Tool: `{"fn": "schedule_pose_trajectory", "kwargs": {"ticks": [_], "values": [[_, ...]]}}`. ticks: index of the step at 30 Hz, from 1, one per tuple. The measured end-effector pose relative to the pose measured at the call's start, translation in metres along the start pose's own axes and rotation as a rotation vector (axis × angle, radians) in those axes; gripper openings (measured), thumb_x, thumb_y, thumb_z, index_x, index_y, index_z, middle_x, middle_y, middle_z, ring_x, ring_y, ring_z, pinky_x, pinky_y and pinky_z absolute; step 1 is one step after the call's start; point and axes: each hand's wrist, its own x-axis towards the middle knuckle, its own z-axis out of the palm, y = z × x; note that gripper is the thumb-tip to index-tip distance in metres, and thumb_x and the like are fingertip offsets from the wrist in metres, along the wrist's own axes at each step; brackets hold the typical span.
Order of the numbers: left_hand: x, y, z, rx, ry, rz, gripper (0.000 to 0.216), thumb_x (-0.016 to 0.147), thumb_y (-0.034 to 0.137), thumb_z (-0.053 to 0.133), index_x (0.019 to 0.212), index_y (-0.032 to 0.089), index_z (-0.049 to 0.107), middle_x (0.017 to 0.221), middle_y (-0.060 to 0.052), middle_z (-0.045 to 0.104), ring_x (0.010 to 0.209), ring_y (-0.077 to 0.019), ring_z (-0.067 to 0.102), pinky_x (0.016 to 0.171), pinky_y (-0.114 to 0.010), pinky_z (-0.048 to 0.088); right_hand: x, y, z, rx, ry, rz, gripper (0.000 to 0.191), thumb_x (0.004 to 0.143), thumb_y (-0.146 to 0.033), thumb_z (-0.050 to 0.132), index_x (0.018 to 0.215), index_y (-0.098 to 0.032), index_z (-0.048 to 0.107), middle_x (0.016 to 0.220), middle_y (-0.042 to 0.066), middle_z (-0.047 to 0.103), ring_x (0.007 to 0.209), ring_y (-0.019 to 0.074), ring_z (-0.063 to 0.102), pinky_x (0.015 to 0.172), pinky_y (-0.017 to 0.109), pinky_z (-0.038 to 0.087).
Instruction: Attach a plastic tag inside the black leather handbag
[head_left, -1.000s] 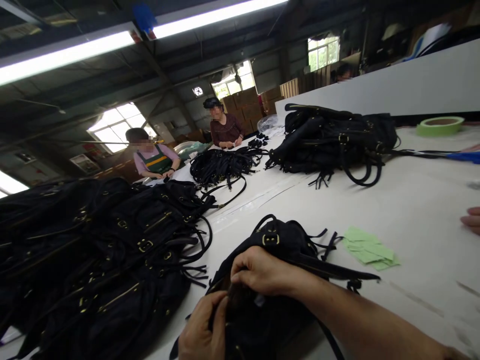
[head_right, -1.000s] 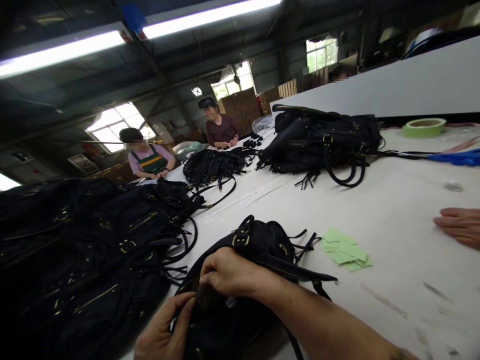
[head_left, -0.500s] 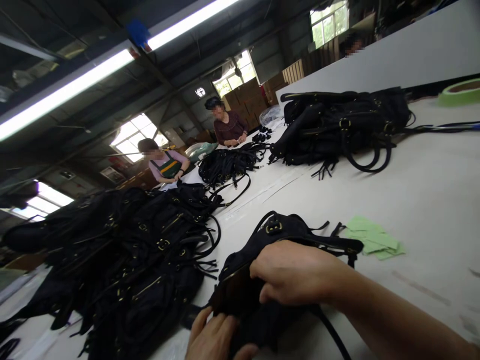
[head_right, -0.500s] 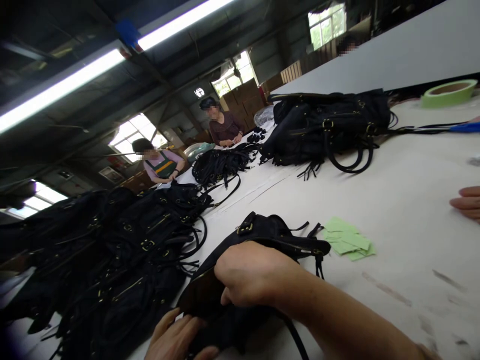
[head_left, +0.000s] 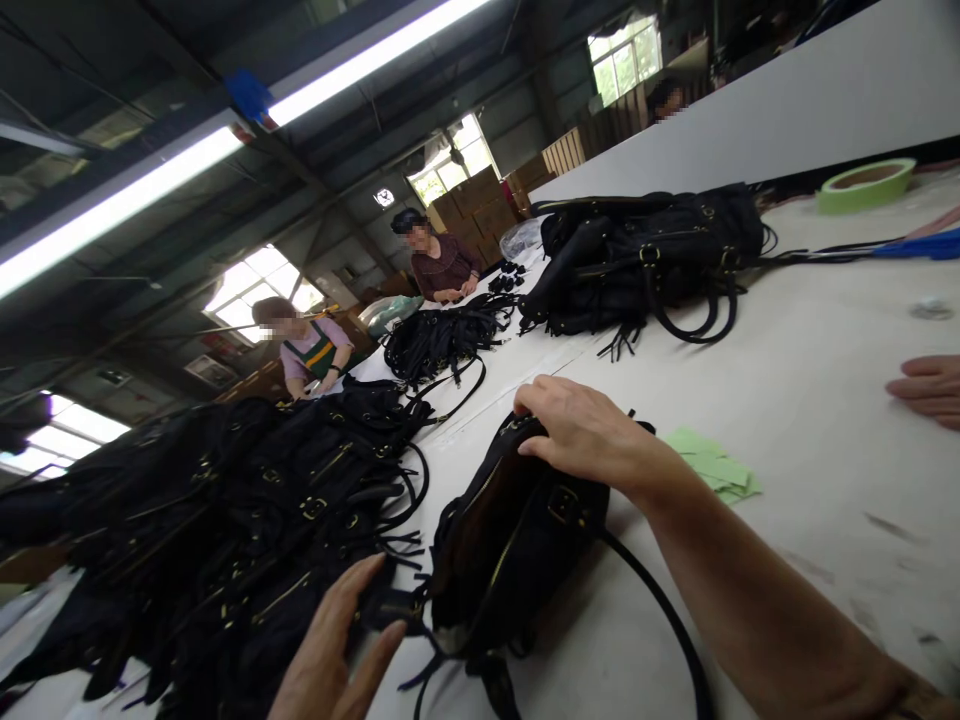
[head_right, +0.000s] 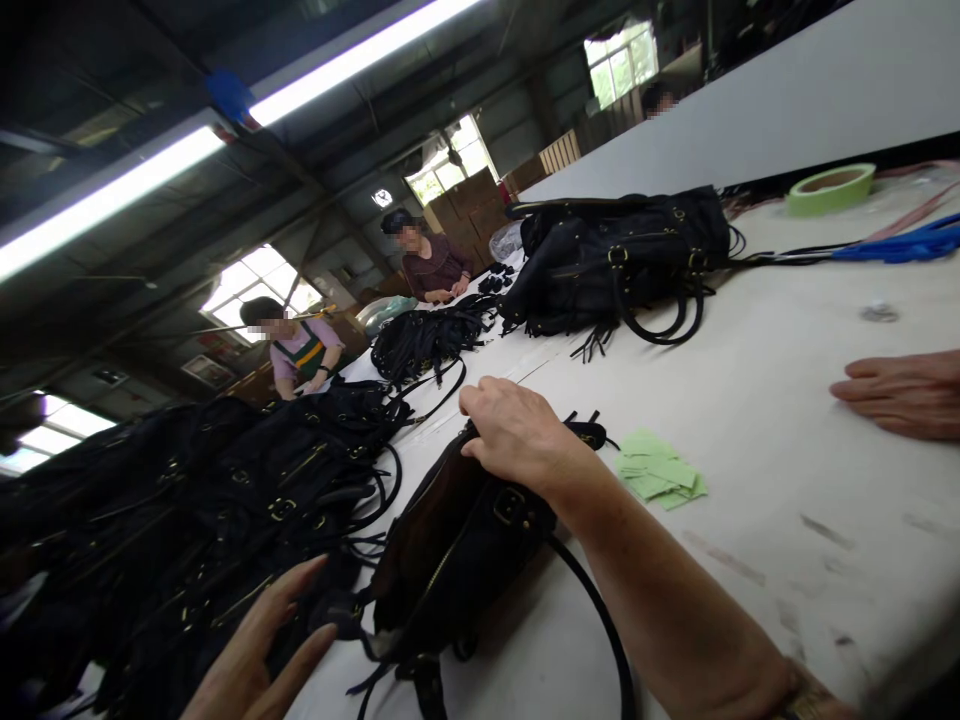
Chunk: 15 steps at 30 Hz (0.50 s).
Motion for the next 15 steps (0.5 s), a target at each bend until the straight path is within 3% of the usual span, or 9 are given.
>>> {"fn": "schedule_pose_trajectory", "kwargs": {"ticks": [2,4,6,8,10,14,15], "values": [[-0.003,0.014,0.02,-0.012,-0.23,-0.053,0.046,0.082,0.048,0.059,0.121,0.024,0.06,0.122,-0.007,0.065,0.111,-0.0265,0.061,0.094,-0.038,0.051,-0.002,-0.001,0.001,-0.035,-0.022,-0.015,0.035,0.079,-0.029,0.076,0.108,-0.019,0.059,0.106,0.008,0.057,0.102,0.0233,0.053,0.084,0.029,0.042],[-0.009,0.024,0.031,-0.055,-0.392,-0.087,0.036,0.087,0.048,0.051,0.107,0.022,0.066,0.103,-0.006,0.071,0.097,-0.0235,0.065,0.085,-0.033,0.053,-0.001,0.0,0.006,-0.058,-0.104,-0.04,0.028,0.082,-0.02,0.068,0.109,-0.019,0.06,0.106,0.008,0.057,0.101,0.0235,0.054,0.083,0.03,0.043],[-0.015,0.029,0.035,-0.097,-0.464,-0.102,0.035,0.089,0.049,0.046,0.087,0.02,0.064,0.08,-0.002,0.068,0.075,-0.0186,0.063,0.068,-0.026,0.051,0.003,0.004,0.013,-0.081,-0.159,-0.047,0.032,0.081,-0.007,0.057,0.109,-0.021,0.062,0.103,0.008,0.058,0.097,0.0233,0.056,0.076,0.029,0.043],[-0.015,0.032,0.029,-0.075,-0.447,-0.09,0.037,0.089,0.051,0.045,0.072,0.02,0.057,0.065,0.001,0.059,0.062,-0.015,0.056,0.058,-0.022,0.045,0.009,0.009,0.021,-0.087,-0.163,-0.042,0.045,0.078,0.001,0.049,0.111,-0.026,0.064,0.104,0.006,0.059,0.096,0.0223,0.058,0.07,0.028,0.043],[-0.008,0.032,0.015,0.03,-0.274,-0.066,0.035,0.086,0.051,0.047,0.071,0.021,0.056,0.064,0.002,0.056,0.06,-0.0142,0.053,0.057,-0.022,0.042,0.015,0.012,0.029,-0.053,-0.055,-0.041,0.051,0.077,0.002,0.046,0.111,-0.031,0.065,0.112,0.002,0.059,0.099,0.0201,0.058,0.069,0.026,0.044],[0.02,0.039,-0.024,0.359,0.487,-0.152,0.031,0.081,0.052,0.051,0.086,0.022,0.059,0.078,-0.002,0.06,0.069,-0.0191,0.057,0.063,-0.028,0.04,0.023,0.005,0.042,0.043,0.421,-0.139,0.046,0.091,-0.003,0.042,0.12,-0.031,0.063,0.128,0.001,0.054,0.112,0.0178,0.051,0.089,0.027,0.043],[0.024,0.041,-0.029,0.388,0.602,-0.206,0.031,0.08,0.052,0.05,0.086,0.023,0.058,0.076,-0.002,0.06,0.069,-0.0195,0.056,0.063,-0.028,0.039,0.023,0.004,0.044,0.053,0.49,-0.183,0.043,0.094,-0.006,0.042,0.124,-0.03,0.062,0.128,0.002,0.053,0.114,0.0178,0.049,0.094,0.027,0.041]]}}
